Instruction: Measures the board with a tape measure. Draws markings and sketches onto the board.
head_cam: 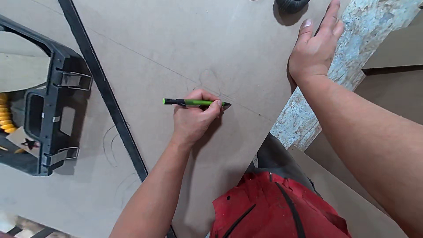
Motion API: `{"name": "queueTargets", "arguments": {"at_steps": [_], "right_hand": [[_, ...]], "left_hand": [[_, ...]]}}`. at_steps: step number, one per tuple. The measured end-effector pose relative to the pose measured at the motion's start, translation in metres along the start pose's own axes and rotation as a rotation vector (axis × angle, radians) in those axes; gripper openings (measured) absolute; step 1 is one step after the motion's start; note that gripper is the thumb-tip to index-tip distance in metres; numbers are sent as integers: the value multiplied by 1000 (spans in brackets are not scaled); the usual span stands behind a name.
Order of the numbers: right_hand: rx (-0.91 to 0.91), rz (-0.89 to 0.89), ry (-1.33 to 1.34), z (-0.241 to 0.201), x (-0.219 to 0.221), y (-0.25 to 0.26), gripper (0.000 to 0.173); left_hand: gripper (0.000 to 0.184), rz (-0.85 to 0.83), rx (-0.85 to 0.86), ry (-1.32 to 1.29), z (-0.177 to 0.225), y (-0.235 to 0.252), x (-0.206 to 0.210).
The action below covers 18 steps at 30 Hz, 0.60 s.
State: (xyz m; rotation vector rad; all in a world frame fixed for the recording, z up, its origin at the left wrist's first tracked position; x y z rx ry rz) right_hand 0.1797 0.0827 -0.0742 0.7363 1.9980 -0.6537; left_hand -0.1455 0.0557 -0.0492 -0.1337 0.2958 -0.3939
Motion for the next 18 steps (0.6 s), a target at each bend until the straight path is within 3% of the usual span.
{"name": "queueTargets", "arguments": {"at_steps": [8,18], "right_hand": [[18,-6,2,1,1,0,70],[19,-1,-9,-1,0,0,69]], "left_hand": [[6,-23,16,-45,-10,-32,-14],[5,9,7,-25,-10,-28,-12]]}}
Point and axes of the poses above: each hand's wrist, its own y-axis towards the middle knuckle, its own x-axis out of the palm, z = x × y, the point moved 5 cm from there along y, towards the middle knuckle, and after that the axes turned 1 degree about -z, right-handed, at the moved point
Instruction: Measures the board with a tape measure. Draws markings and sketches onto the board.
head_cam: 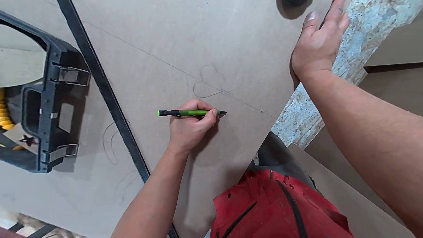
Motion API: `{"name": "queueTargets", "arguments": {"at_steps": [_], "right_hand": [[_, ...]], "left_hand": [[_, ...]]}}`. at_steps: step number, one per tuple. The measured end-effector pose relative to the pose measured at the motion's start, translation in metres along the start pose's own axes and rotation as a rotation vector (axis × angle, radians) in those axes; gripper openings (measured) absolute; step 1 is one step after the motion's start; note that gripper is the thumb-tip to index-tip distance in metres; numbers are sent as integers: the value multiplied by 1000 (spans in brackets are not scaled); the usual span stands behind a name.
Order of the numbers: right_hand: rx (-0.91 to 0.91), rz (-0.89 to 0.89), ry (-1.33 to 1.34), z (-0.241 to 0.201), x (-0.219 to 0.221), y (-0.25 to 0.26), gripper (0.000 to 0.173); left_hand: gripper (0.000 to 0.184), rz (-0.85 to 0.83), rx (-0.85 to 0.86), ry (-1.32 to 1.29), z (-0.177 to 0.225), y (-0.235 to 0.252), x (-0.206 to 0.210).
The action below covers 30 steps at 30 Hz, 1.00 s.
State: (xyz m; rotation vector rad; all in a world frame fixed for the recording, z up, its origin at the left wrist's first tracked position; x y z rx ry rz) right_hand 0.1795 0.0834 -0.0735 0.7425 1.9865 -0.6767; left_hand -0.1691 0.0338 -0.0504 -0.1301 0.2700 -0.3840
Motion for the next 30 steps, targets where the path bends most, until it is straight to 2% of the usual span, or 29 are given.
{"name": "queueTargets", "arguments": {"at_steps": [11,14,21,30], "right_hand": [[-23,10,1,2,1,1,70],[-20,9,2,1,1,1,70],[-26,13,-2,1,1,0,69],[-2,5,-11,1,1,0,69]], "left_hand": [[6,-20,-7,1,-2,-9,-4],[6,22,0,-7,-1,-1,-1],[5,234,-5,-76,4,8,8],[7,244,17,-96,5,8,12]]}}
Point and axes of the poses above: each hand's wrist, its own y-axis towards the middle knuckle, its own x-axis out of the palm, z = x × y, the point moved 5 cm from there along y, towards the middle knuckle, and after that the axes turned 1 degree about -z, right-handed, at the moved point
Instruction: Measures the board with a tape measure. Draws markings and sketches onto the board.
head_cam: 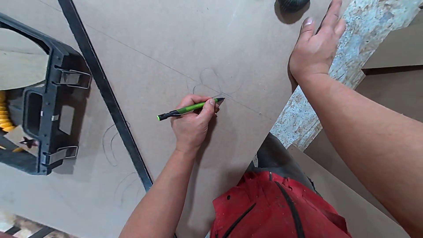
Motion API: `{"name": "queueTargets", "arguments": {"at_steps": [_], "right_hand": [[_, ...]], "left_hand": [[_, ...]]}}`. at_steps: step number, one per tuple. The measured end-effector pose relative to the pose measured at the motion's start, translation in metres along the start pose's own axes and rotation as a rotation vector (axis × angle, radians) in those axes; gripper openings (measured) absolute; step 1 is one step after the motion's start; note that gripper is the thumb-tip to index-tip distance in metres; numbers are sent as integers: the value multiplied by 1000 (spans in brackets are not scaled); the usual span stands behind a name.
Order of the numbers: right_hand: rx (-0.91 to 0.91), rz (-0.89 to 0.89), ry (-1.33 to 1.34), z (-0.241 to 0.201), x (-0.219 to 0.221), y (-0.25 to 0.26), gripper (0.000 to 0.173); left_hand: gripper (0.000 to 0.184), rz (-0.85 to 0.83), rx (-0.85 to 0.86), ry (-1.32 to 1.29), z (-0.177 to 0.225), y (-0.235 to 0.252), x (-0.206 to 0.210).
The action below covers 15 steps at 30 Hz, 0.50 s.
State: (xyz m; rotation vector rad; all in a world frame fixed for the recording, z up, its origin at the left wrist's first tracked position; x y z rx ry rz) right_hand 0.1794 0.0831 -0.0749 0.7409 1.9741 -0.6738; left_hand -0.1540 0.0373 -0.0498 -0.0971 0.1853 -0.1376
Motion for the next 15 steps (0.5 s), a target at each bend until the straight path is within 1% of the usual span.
{"name": "queueTargets", "arguments": {"at_steps": [2,7,12,13,15], "right_hand": [[2,-1,9,0,-1,0,69],[2,-5,4,0,-1,0,70],[-15,-1,21,0,-1,0,69],[-13,-1,19,0,-1,0,69],[-10,-1,17,1,-1,0,69]], "left_hand": [[7,-6,-2,7,0,0,0],[6,-109,0,88,-1,1,-2],[7,-34,-28,22,0,1,0],[7,-48,-22,28,0,2,0],[7,-137,-10,71,-1,3,-2]]}}
Point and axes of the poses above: each hand's wrist, its own y-axis towards the middle knuckle, its own x-axis out of the palm, z = x × y, the point moved 5 cm from there along y, towards the middle knuckle, and after that the axes turned 1 degree about -z, right-handed, at the moved point
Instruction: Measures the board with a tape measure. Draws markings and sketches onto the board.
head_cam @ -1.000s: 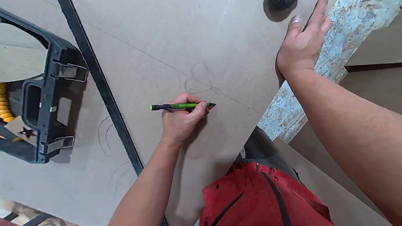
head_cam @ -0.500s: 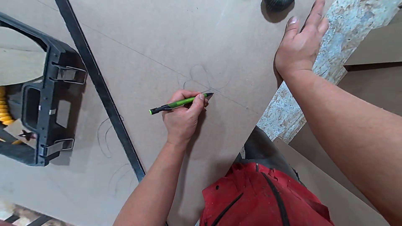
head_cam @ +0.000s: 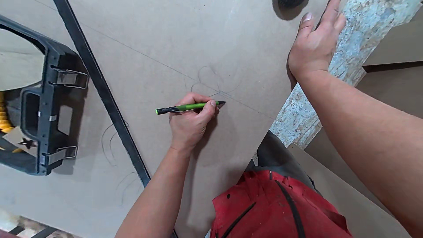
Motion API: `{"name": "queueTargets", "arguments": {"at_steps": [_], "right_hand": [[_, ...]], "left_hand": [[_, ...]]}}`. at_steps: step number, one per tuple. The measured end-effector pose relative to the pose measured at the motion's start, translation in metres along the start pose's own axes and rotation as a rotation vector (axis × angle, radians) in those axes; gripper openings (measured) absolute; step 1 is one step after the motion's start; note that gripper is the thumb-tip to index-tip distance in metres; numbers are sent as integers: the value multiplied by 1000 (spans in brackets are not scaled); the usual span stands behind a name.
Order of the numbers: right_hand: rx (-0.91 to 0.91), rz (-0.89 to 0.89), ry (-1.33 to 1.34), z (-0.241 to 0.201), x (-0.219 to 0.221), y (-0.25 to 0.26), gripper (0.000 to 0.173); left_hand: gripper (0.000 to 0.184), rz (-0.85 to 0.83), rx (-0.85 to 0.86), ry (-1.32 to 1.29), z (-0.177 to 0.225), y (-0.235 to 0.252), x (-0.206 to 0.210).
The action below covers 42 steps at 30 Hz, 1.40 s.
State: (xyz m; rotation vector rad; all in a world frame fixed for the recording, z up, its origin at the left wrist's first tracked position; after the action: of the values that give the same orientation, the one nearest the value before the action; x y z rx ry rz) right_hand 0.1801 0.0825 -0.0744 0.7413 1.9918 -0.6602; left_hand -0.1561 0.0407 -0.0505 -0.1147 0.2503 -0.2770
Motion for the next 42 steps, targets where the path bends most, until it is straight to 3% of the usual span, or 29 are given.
{"name": "queueTargets", "arguments": {"at_steps": [3,8,17,24,29,42], "right_hand": [[8,-2,0,0,0,0,69],[16,-1,7,-1,0,0,68],[21,-8,3,0,0,0,68],[-1,-3,-6,0,1,1,67],[13,-13,1,0,0,0,67],[14,-11,10,0,1,0,68]], "left_hand": [[5,-116,-16,38,-2,2,-6],[5,-103,-18,39,-2,3,-5],[5,-437,-62,32,0,23,-19],[7,-630,-15,202,4,39,-22],[7,-676,-3,315,8,41,-19],[6,-685,-4,296,5,41,-21]]}}
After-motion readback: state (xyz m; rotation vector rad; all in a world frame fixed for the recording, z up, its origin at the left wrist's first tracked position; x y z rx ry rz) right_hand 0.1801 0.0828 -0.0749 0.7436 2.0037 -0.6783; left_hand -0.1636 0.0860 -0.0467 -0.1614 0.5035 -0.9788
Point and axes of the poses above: each hand's wrist, its own y-axis towards the middle knuckle, its own x-axis out of the palm, z = x × y, the point moved 5 cm from there along y, towards the middle knuckle, and after that the axes turned 1 degree about -z, right-handed, at the moved point
